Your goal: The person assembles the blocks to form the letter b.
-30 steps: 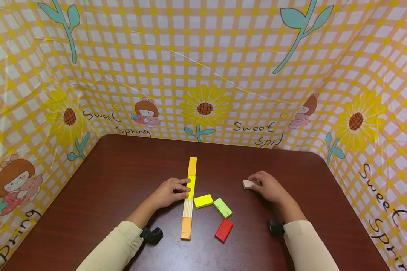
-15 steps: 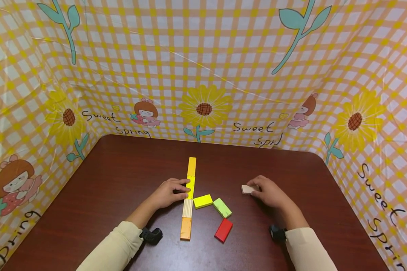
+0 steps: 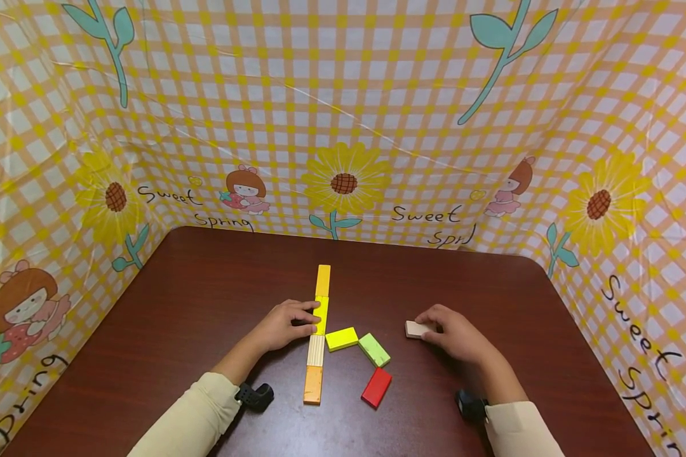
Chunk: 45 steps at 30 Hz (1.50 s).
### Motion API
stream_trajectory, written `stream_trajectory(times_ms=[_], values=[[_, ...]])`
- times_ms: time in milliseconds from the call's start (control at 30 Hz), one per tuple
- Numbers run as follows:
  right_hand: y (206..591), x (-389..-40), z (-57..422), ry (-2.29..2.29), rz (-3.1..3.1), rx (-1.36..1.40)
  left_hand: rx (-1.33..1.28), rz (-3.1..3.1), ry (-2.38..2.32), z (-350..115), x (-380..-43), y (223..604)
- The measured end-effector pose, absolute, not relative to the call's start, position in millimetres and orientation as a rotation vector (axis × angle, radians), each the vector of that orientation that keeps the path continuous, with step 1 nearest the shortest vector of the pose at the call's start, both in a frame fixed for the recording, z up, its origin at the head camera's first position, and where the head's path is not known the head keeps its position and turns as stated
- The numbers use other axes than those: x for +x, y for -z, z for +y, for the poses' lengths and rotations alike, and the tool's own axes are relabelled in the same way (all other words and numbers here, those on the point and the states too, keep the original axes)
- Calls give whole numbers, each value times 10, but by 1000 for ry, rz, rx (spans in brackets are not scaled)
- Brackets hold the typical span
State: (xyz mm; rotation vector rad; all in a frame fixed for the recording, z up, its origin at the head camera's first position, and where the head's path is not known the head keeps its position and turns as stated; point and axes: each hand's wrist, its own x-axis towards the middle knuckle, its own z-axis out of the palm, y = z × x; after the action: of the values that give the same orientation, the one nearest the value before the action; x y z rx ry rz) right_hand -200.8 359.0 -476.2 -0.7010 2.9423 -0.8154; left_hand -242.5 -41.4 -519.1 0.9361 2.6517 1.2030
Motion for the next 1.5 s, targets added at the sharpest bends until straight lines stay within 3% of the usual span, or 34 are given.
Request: stream_trajectory(times_ms=[1133,1500], values=[[4533,-1602,2881,1099,2683,-1017,910,2639,-1205,-407,-2409,5176],[4579,-1556,2629,1003,2605,-965,932,2631,-1221,-419,-2411,5173]])
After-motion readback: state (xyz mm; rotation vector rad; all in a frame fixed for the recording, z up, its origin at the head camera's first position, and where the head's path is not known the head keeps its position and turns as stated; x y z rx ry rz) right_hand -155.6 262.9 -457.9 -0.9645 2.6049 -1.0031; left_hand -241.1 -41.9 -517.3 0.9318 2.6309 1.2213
